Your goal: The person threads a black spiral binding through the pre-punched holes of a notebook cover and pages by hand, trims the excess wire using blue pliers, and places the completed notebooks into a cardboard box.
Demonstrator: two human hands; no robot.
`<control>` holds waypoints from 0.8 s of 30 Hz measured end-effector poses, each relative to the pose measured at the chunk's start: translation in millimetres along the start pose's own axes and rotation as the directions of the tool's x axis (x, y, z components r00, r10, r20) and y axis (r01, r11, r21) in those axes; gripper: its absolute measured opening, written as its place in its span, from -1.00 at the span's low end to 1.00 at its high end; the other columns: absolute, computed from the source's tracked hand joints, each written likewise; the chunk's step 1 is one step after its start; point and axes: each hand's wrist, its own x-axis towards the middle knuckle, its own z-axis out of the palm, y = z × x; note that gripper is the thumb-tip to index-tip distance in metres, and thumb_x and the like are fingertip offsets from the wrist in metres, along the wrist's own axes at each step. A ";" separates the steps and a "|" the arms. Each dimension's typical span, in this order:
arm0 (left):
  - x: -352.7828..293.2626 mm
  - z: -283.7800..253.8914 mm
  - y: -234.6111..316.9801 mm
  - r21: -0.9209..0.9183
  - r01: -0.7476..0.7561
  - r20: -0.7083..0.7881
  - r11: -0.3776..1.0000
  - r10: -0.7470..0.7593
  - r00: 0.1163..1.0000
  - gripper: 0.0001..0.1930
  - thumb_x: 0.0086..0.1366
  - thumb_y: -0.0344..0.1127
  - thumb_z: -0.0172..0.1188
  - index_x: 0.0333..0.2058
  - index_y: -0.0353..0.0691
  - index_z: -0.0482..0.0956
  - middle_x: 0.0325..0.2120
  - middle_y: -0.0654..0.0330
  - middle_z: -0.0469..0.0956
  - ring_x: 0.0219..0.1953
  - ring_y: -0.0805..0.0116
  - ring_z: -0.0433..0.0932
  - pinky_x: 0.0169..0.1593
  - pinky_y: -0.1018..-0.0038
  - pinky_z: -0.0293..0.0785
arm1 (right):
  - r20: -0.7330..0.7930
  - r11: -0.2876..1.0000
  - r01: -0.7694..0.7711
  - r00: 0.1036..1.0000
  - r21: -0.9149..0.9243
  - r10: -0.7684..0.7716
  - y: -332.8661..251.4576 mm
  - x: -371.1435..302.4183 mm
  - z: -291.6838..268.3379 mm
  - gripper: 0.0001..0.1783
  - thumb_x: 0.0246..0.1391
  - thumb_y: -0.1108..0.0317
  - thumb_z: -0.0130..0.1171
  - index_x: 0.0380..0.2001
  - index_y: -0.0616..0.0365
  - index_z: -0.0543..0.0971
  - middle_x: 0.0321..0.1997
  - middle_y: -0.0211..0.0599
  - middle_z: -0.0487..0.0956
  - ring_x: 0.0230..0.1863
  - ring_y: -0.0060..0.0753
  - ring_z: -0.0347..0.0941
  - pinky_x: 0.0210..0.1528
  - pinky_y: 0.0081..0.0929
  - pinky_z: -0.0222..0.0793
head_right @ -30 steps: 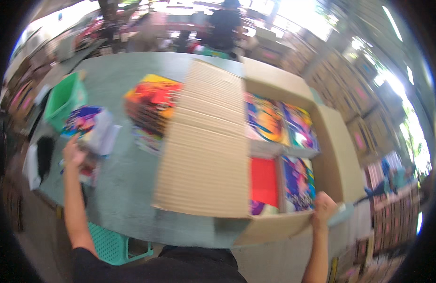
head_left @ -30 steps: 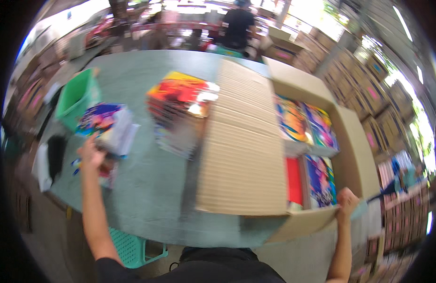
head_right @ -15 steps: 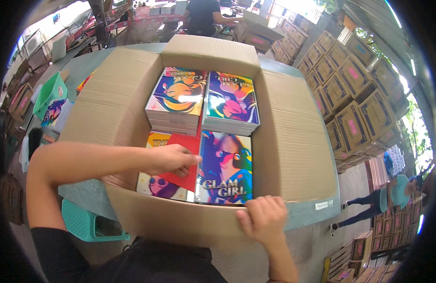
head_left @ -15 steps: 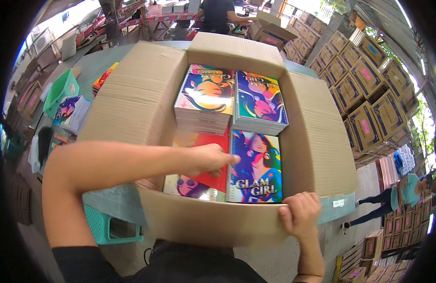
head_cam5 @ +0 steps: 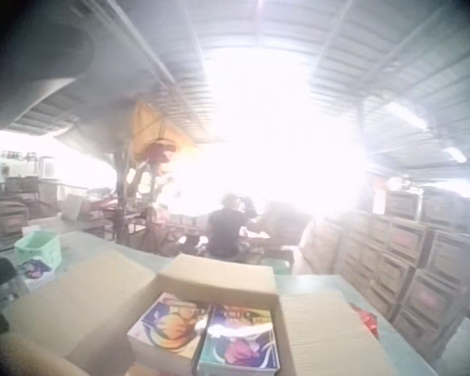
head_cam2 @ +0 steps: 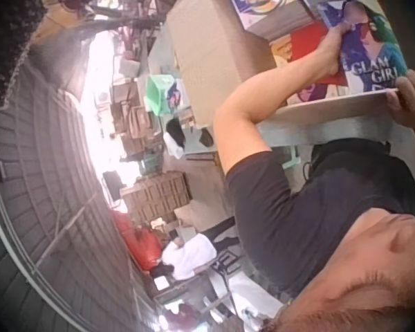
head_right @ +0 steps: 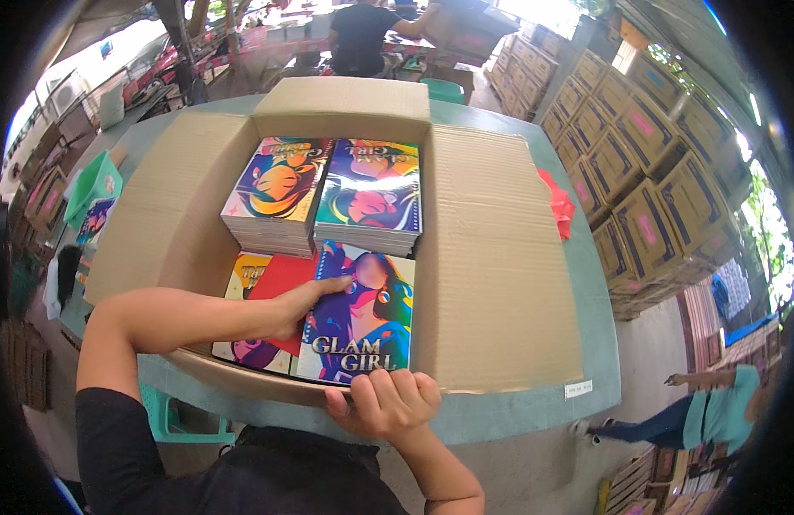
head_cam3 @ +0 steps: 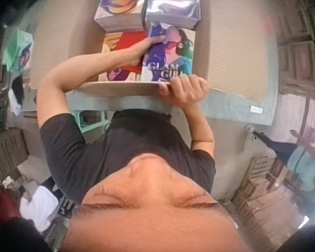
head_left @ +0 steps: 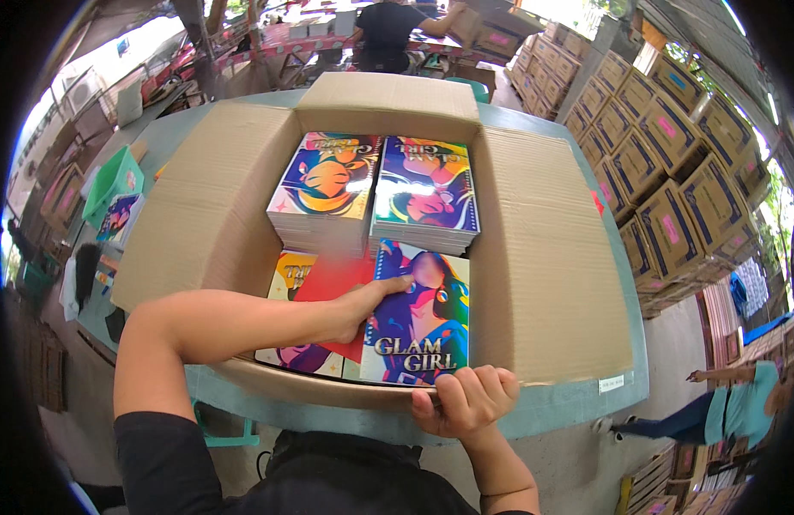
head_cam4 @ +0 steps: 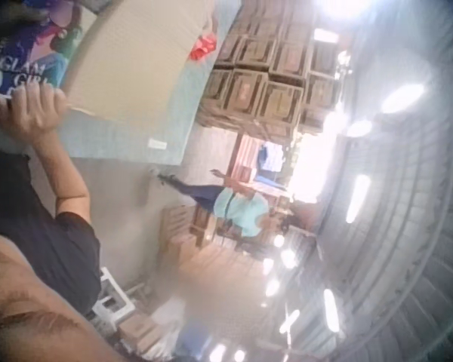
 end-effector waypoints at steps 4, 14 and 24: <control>-15.0 3.3 1.4 0.083 0.080 0.151 0.993 -0.092 0.984 -0.53 0.08 -0.01 0.29 -0.12 -0.16 0.46 -0.26 0.20 0.57 -0.26 0.38 0.57 -0.09 0.34 0.51 | -0.014 1.000 0.005 1.000 -0.003 -0.005 1.1 -3.4 3.1 -0.57 0.01 -0.01 0.05 -0.78 -0.08 0.27 -0.76 -0.53 0.18 -0.70 -0.51 0.12 -0.49 -0.50 -0.06; -78.9 -6.5 28.9 0.350 -0.279 0.217 0.894 0.212 0.953 -0.48 0.03 -0.41 0.35 -0.02 -0.30 0.36 -0.18 0.13 0.56 -0.20 0.37 0.56 -0.03 0.45 0.47 | 0.026 0.995 -0.066 0.998 0.076 0.064 -3.6 -1.6 -5.7 -0.53 0.11 -0.04 -0.06 -0.75 -0.01 0.36 -0.74 -0.48 0.29 -0.67 -0.42 0.20 -0.46 -0.43 0.00; -269.7 -104.4 72.1 0.815 -0.487 0.556 -0.314 0.662 0.502 -0.28 -0.16 -0.28 0.38 0.00 -0.30 0.23 -0.29 -0.01 0.53 -0.22 -0.03 0.54 -0.17 0.21 0.49 | -0.277 0.945 -0.306 0.904 0.113 0.326 -92.5 89.7 -7.6 -0.07 -0.07 0.18 0.28 0.29 0.23 0.04 0.36 -0.10 0.09 0.37 -0.18 -0.03 0.36 -0.23 -0.16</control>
